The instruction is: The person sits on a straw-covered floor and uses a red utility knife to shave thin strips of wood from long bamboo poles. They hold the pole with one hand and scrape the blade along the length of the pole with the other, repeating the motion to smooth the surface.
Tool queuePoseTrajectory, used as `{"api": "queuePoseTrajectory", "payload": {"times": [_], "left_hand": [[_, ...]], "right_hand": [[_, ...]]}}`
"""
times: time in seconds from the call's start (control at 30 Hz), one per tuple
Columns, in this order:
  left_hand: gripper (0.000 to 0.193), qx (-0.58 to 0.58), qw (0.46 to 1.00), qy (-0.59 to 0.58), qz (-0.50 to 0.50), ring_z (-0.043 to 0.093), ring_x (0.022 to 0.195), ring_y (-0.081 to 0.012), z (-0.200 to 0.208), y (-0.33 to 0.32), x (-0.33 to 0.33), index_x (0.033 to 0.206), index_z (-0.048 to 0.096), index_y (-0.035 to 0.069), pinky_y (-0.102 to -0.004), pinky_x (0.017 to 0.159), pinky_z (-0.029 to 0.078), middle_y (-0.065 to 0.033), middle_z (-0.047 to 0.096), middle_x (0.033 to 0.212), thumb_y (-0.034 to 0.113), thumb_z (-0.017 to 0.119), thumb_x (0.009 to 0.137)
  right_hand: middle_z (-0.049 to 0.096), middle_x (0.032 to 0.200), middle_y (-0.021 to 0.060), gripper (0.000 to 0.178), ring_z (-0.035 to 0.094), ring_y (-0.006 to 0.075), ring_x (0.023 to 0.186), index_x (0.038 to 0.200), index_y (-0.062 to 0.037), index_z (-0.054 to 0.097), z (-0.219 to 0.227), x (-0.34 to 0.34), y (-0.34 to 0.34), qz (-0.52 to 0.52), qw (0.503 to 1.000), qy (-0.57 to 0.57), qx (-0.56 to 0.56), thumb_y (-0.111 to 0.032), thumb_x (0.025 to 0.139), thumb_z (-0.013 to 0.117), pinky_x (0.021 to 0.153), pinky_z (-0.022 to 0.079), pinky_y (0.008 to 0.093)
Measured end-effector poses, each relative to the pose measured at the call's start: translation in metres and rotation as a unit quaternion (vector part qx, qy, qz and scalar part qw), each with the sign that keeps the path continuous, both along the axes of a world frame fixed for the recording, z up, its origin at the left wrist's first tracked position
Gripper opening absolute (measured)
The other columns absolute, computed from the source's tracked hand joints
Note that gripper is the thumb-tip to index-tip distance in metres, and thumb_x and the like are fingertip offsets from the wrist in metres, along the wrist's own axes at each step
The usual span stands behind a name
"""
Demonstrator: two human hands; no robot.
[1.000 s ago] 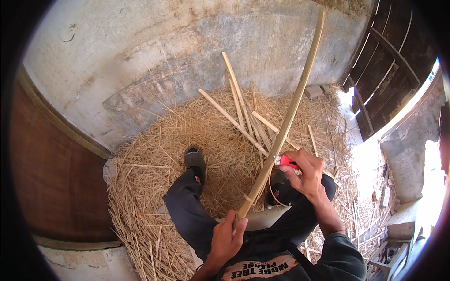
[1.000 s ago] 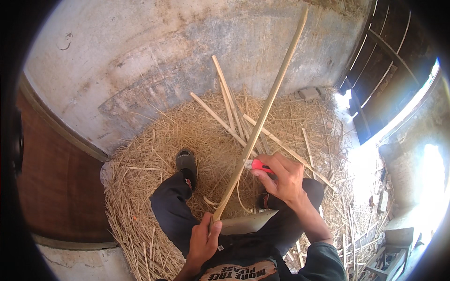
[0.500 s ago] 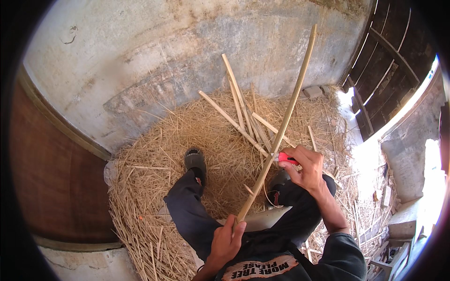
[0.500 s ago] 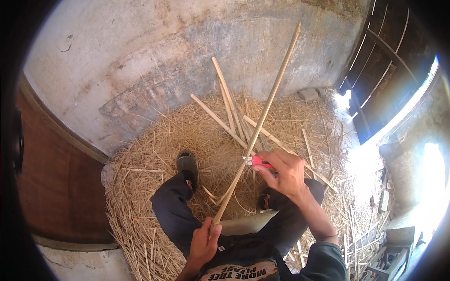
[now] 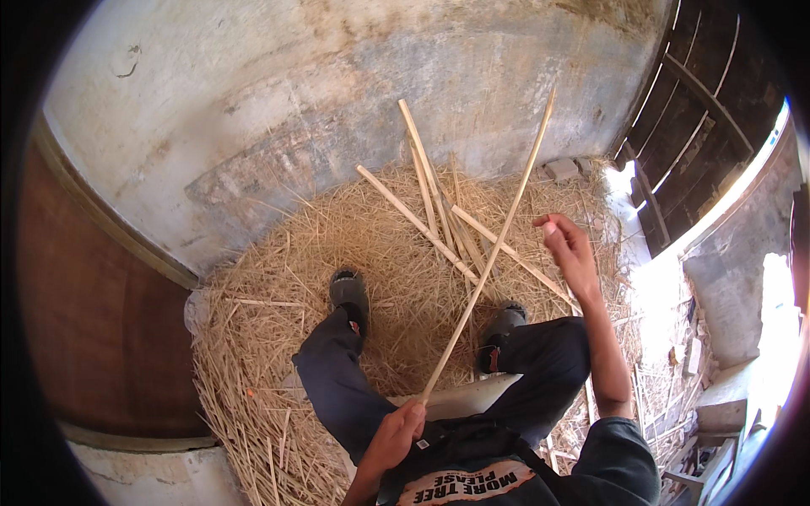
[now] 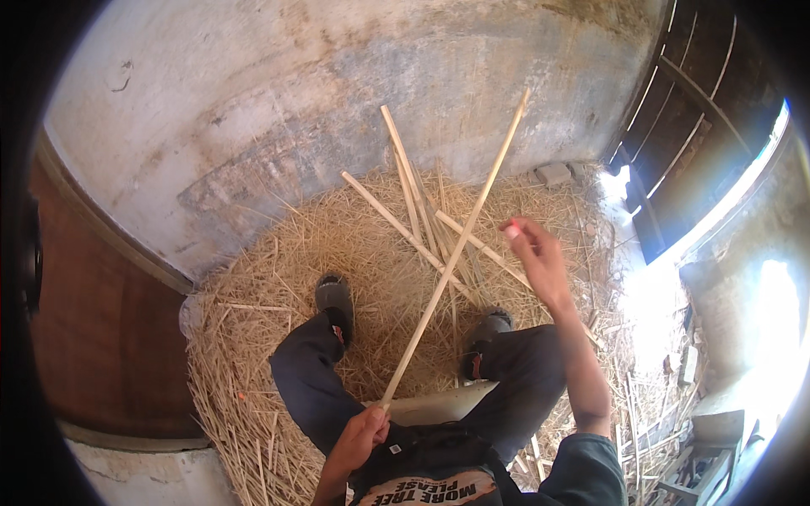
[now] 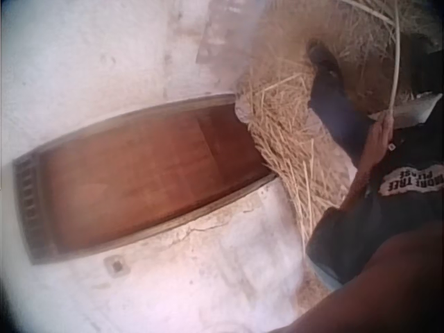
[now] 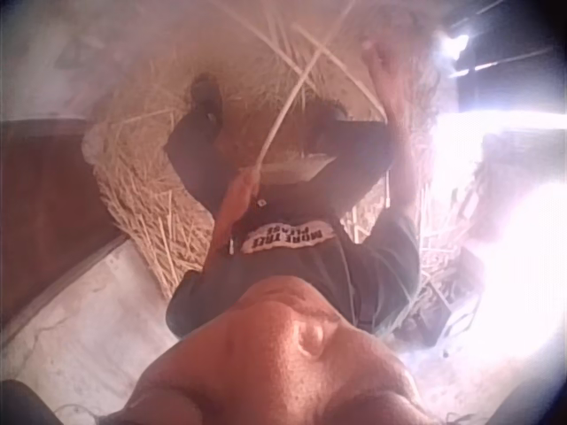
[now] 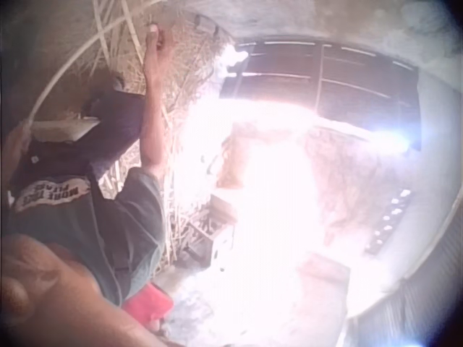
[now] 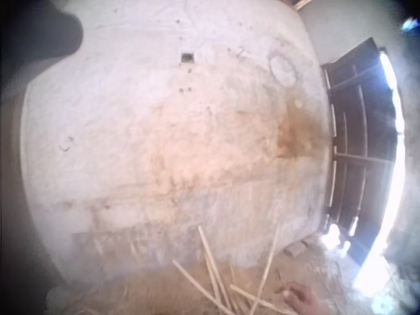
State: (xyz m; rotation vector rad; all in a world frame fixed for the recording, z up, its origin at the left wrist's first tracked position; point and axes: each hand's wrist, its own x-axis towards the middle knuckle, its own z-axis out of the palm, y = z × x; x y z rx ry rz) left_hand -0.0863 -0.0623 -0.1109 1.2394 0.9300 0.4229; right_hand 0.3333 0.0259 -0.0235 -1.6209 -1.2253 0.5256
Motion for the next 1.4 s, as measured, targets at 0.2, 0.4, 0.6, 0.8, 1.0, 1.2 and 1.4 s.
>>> {"api": "queuePoseTrajectory", "payload": {"times": [0.2, 0.4, 0.6, 0.8, 1.0, 1.2, 1.4], "left_hand": [[0.049, -0.141, 0.988, -0.045, -0.052, 0.042, 0.066, -0.0077, 0.007, 0.02, 0.003, 0.099, 0.054, 0.006, -0.0279, 0.057, 0.033, 0.0016, 0.047, 0.079, 0.047, 0.034, 0.118], [0.069, -0.005, 0.994, -0.055, -0.092, 0.049, 0.067, -0.0089, 0.017, 0.036, 0.008, 0.12, 0.061, -0.001, -0.0253, 0.06, 0.042, -0.0001, 0.054, 0.081, 0.062, 0.031, 0.115], [0.082, -0.069, 0.963, -0.232, -0.12, 0.054, 0.07, -0.0099, 0.036, 0.061, 0.028, 0.127, 0.065, -0.003, -0.0255, 0.065, 0.045, -0.0023, 0.063, 0.089, 0.069, 0.028, 0.113], [0.07, 0.077, 0.996, -0.016, 0.031, 0.041, 0.06, -0.0067, 0.066, 0.049, 0.051, 0.111, 0.065, -0.001, -0.0254, 0.054, 0.033, 0.0016, 0.05, 0.075, 0.06, 0.032, 0.116], [0.047, 0.24, 0.966, 0.057, 0.081, 0.053, 0.062, -0.0196, 0.088, 0.055, 0.068, 0.107, 0.066, 0.0, -0.0362, 0.06, 0.042, -0.0078, 0.053, 0.071, 0.036, 0.037, 0.118], [0.036, 0.297, 0.946, 0.08, 0.105, 0.062, 0.06, -0.0308, 0.095, 0.055, 0.083, 0.105, 0.065, 0.002, -0.0436, 0.061, 0.046, -0.0139, 0.059, 0.069, 0.028, 0.044, 0.116], [0.04, 0.312, 0.938, 0.091, 0.124, 0.059, 0.063, -0.0263, 0.097, 0.054, 0.091, 0.103, 0.063, 0.001, -0.041, 0.06, 0.044, -0.0132, 0.06, 0.072, 0.033, 0.044, 0.117]], "right_hand": [[0.074, 0.093, 0.0038, 0.038, 0.069, 0.0096, 0.089, 0.125, 0.0019, 0.07, 0.033, -0.062, -0.001, 0.113, 0.985, 0.129, -0.006, -0.031, 0.107, 0.071, 0.083, 0.053, 0.0303], [0.072, 0.086, 0.0014, 0.029, 0.071, 0.0105, 0.089, 0.115, 0.0004, 0.068, 0.039, -0.059, 0.01, 0.129, 0.977, 0.17, 0.022, -0.024, 0.104, 0.077, 0.084, 0.054, 0.0305], [0.068, 0.082, -0.0003, 0.029, 0.069, 0.0097, 0.083, 0.116, 0.0011, 0.068, 0.051, -0.075, 0.006, 0.148, 0.968, 0.202, 0.031, -0.023, 0.104, 0.077, 0.082, 0.054, 0.0308], [0.071, 0.085, 0.0039, 0.03, 0.065, 0.0114, 0.077, 0.123, 0.0, 0.066, 0.041, -0.07, -0.005, 0.115, 0.973, 0.166, 0.113, -0.022, 0.104, 0.073, 0.077, 0.053, 0.0308], [0.073, 0.091, 0.0065, 0.028, 0.068, 0.0194, 0.068, 0.116, -0.0054, 0.071, 0.013, -0.086, -0.026, 0.143, 0.964, -0.135, 0.181, -0.024, 0.097, 0.08, 0.064, 0.055, 0.0338], [0.065, 0.08, 0.0031, 0.036, 0.066, 0.023, 0.061, 0.111, -0.0096, 0.076, 0.011, -0.103, -0.027, 0.173, 0.918, -0.278, 0.224, -0.033, 0.086, 0.087, 0.054, 0.051, 0.0366], [0.061, 0.078, 0.0006, 0.037, 0.064, 0.0199, 0.058, 0.113, -0.0119, 0.076, 0.015, -0.106, -0.029, 0.177, 0.906, -0.312, 0.226, -0.034, 0.086, 0.087, 0.051, 0.05, 0.0342]]}}
